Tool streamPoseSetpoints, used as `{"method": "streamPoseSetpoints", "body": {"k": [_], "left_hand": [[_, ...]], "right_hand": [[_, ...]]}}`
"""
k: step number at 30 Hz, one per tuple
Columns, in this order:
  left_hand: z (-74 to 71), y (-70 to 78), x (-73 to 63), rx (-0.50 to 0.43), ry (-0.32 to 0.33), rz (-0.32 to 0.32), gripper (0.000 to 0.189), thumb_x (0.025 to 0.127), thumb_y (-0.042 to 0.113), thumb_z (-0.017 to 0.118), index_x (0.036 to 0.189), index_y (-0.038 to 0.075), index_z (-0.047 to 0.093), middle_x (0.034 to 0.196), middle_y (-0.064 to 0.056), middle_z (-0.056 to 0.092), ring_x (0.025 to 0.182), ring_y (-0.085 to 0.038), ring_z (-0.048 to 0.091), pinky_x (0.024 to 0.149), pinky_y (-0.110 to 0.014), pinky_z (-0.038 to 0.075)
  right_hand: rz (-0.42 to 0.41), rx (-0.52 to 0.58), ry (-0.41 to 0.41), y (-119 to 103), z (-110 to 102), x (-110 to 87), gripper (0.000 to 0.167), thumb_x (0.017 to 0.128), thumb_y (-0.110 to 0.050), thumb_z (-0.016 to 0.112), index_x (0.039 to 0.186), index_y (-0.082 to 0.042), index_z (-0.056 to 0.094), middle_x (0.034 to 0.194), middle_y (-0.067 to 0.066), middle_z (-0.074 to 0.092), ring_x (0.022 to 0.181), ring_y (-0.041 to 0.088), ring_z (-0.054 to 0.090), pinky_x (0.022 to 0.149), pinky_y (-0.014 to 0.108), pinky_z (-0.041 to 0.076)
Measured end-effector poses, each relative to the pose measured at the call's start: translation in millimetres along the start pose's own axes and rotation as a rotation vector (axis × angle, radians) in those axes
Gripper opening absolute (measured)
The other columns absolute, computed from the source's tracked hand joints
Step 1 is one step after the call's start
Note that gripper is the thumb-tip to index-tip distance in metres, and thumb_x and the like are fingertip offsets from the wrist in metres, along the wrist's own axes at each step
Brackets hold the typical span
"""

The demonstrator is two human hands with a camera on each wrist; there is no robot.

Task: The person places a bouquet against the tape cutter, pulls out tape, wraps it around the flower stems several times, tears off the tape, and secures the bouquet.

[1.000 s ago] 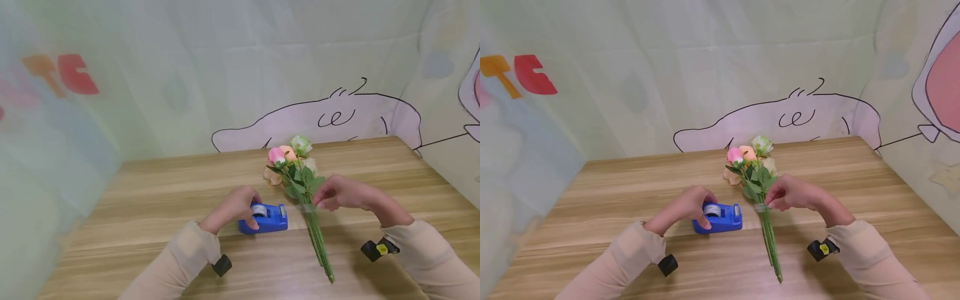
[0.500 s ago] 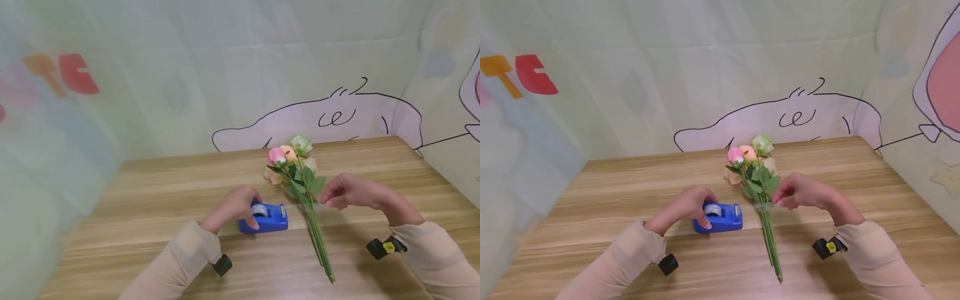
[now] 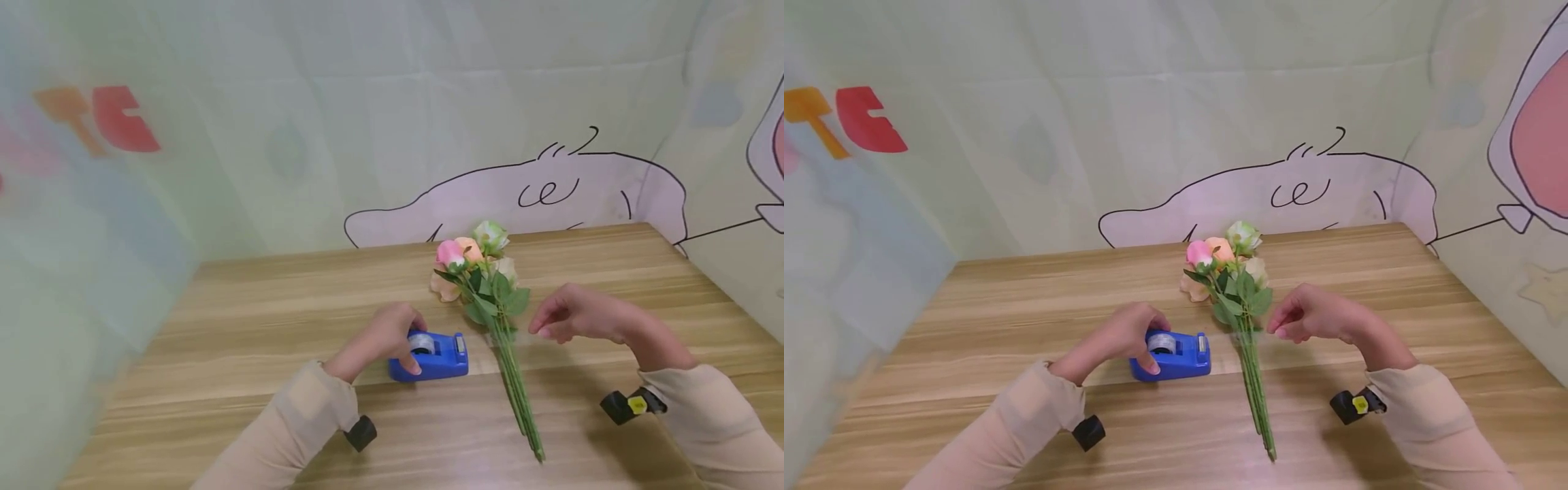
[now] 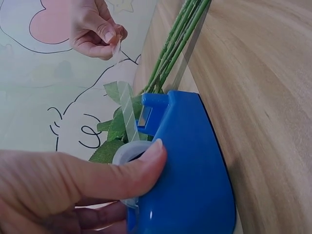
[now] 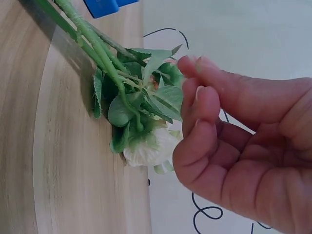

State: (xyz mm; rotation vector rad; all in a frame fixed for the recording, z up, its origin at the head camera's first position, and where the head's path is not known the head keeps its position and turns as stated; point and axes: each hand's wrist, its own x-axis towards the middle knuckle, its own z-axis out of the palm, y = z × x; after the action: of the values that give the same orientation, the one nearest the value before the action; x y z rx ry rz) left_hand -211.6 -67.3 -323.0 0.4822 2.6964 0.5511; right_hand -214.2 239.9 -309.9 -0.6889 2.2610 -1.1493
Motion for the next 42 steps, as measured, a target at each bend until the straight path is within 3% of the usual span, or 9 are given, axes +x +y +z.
{"method": "streamPoseSetpoints", "body": {"k": [14,23,27,30,32,33,35,39,42], "left_hand": [[-1.7,-8.2,-2.3,0.051,-0.023,0.157,0.06,0.06,0.018,0.089,0.11,-0.002,0.064,0.106,-0.012,0.065,0.094,-0.021,0.057,0.089,-0.035,0.047],[-1.5,-9.2,-8.1,0.006,-0.051,0.105,0.074,0.065,0.018,0.086,0.129,0.002,0.051,0.128,-0.015,0.052,0.117,-0.029,0.049,0.099,-0.044,0.04],[-1.5,-5.0,-15.0,-0.043,0.078,0.157,0.068,0.07,0.022,0.083,0.128,0.006,0.052,0.126,-0.015,0.049,0.114,-0.028,0.047,0.095,-0.043,0.043],[2.1,7.2,-26.2,-0.133,0.244,0.254,0.044,0.078,0.021,0.076,0.117,0.007,0.06,0.113,-0.008,0.056,0.101,-0.021,0.052,0.086,-0.035,0.047],[6.6,19.3,-36.0,-0.247,0.277,0.301,0.027,0.084,0.018,0.071,0.108,0.008,0.064,0.102,-0.002,0.061,0.091,-0.017,0.056,0.079,-0.03,0.048],[9.8,24.8,-41.0,-0.313,0.251,0.321,0.02,0.085,0.017,0.069,0.103,0.009,0.065,0.096,0.001,0.062,0.086,-0.015,0.057,0.075,-0.028,0.048],[17.6,34.4,-49.1,-0.477,0.114,0.329,0.015,0.087,0.015,0.066,0.1,0.008,0.066,0.091,0.003,0.063,0.08,-0.011,0.058,0.072,-0.024,0.048],[39.2,47.6,-57.8,-0.784,-0.181,0.224,0.022,0.089,0.012,0.062,0.109,0.003,0.064,0.1,-0.002,0.066,0.086,-0.008,0.058,0.077,-0.023,0.048],[57.5,54.1,-57.1,-1.012,-0.262,0.124,0.031,0.09,0.007,0.058,0.119,-0.005,0.056,0.112,-0.011,0.061,0.098,-0.013,0.056,0.088,-0.031,0.048]], "right_hand": [[-0.01,0.029,0.028,9.0,3.4,3.1,0.016,0.085,-0.001,0.063,0.095,0.012,0.064,0.077,0.01,0.06,0.063,0.008,0.051,0.06,0.028,0.049],[0.013,0.025,0.04,12.2,3.8,3.0,0.019,0.085,-0.004,0.064,0.098,0.011,0.064,0.089,0.015,0.065,0.071,0.013,0.055,0.065,0.031,0.051],[0.016,0.023,0.04,11.3,2.7,3.3,0.021,0.085,-0.006,0.064,0.099,0.011,0.064,0.093,0.019,0.065,0.075,0.019,0.058,0.067,0.033,0.052],[0.017,0.024,0.039,11.1,1.9,3.2,0.022,0.085,-0.006,0.064,0.099,0.011,0.064,0.092,0.018,0.065,0.075,0.019,0.058,0.067,0.034,0.052],[0.017,0.026,0.039,11.3,1.4,3.1,0.021,0.086,-0.006,0.064,0.099,0.01,0.064,0.091,0.018,0.065,0.074,0.018,0.058,0.067,0.033,0.052],[0.018,0.026,0.04,11.2,1.3,3.1,0.021,0.086,-0.006,0.064,0.099,0.011,0.064,0.091,0.017,0.065,0.074,0.018,0.058,0.067,0.033,0.052],[0.019,0.028,0.04,10.8,1.4,3.2,0.021,0.086,-0.006,0.064,0.099,0.011,0.063,0.089,0.017,0.065,0.074,0.017,0.058,0.067,0.033,0.052],[0.021,0.035,0.044,10.2,1.7,3.1,0.02,0.086,-0.006,0.064,0.097,0.01,0.064,0.087,0.016,0.064,0.074,0.018,0.058,0.067,0.035,0.052],[0.028,0.04,0.047,10.1,2.2,2.6,0.02,0.085,-0.006,0.064,0.097,0.011,0.064,0.084,0.013,0.063,0.073,0.016,0.057,0.066,0.035,0.052]]}}
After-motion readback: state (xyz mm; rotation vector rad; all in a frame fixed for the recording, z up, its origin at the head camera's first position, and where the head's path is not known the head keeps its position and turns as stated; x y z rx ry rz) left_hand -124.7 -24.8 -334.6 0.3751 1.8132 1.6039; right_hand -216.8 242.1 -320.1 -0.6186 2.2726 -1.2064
